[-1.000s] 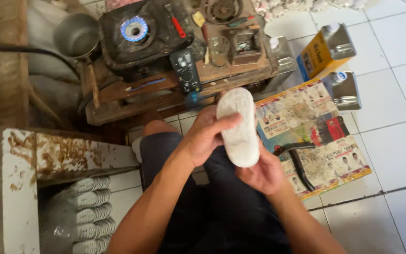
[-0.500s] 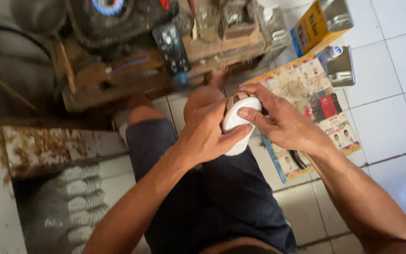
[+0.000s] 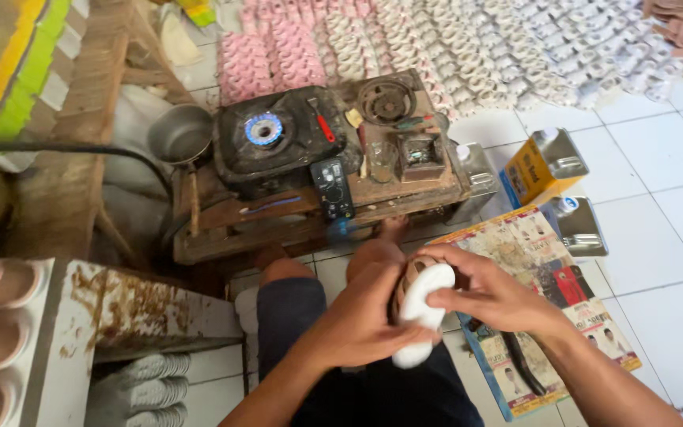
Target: The person heats a slipper sole and upper over a gas flame, then presses them together to bond. They use a curved metal tool to trim excess material from the joined edges and place the finished slipper on a nearby shelf. This process is repeated for multiple slippers.
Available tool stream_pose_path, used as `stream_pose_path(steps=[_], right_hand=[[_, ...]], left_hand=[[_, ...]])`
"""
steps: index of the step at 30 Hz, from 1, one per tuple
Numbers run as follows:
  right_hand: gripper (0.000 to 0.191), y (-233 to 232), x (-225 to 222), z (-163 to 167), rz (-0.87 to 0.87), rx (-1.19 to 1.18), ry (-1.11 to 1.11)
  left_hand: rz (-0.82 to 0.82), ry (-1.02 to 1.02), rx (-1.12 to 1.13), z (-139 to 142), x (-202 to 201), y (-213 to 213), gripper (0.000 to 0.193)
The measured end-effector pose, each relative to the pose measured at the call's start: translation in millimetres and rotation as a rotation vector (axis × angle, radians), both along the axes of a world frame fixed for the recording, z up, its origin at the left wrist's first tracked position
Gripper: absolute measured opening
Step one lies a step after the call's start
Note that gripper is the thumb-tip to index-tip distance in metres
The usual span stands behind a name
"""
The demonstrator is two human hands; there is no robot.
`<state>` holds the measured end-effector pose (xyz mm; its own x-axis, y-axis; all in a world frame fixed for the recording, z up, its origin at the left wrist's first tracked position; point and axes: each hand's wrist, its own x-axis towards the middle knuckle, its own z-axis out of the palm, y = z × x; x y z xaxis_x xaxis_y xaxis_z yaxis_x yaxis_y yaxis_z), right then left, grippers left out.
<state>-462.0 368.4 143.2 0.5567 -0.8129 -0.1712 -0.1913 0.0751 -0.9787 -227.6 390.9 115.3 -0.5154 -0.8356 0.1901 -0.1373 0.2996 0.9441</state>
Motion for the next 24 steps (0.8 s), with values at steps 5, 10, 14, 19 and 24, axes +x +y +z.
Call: stream_pose_path(steps=[5, 10, 14, 19, 24], right_hand=[[0.058, -15.2, 34.0, 29.6, 0.581, -0.526, -0.338], [0.057, -33.6, 118.1, 10.4, 0.771, -0.438, -0.404], [0.052, -51.0, 174.7, -31.3, 0.631, -0.263, -0.258], [0.044, -98.5, 212.9, -99.4, 0.428, -0.031, -0.092], [0.06, -117.9, 216.5, -159.8, 0.285, -0.364, 0.549]], left_hand=[[-0.465, 0.973, 0.956, 5.7, 40.6, 63.5, 0.081], [-0.079, 1.235, 0.737, 5.0, 52.0, 129.2, 0.091], [0.303, 1.13, 0.536, 6.2, 94.9, 168.5, 0.085], [0.879, 0.949, 0.315, 5.3, 167.8, 219.0, 0.069], [1.495, 0.81, 0.06, 37.6, 235.0, 293.5, 0.06]])
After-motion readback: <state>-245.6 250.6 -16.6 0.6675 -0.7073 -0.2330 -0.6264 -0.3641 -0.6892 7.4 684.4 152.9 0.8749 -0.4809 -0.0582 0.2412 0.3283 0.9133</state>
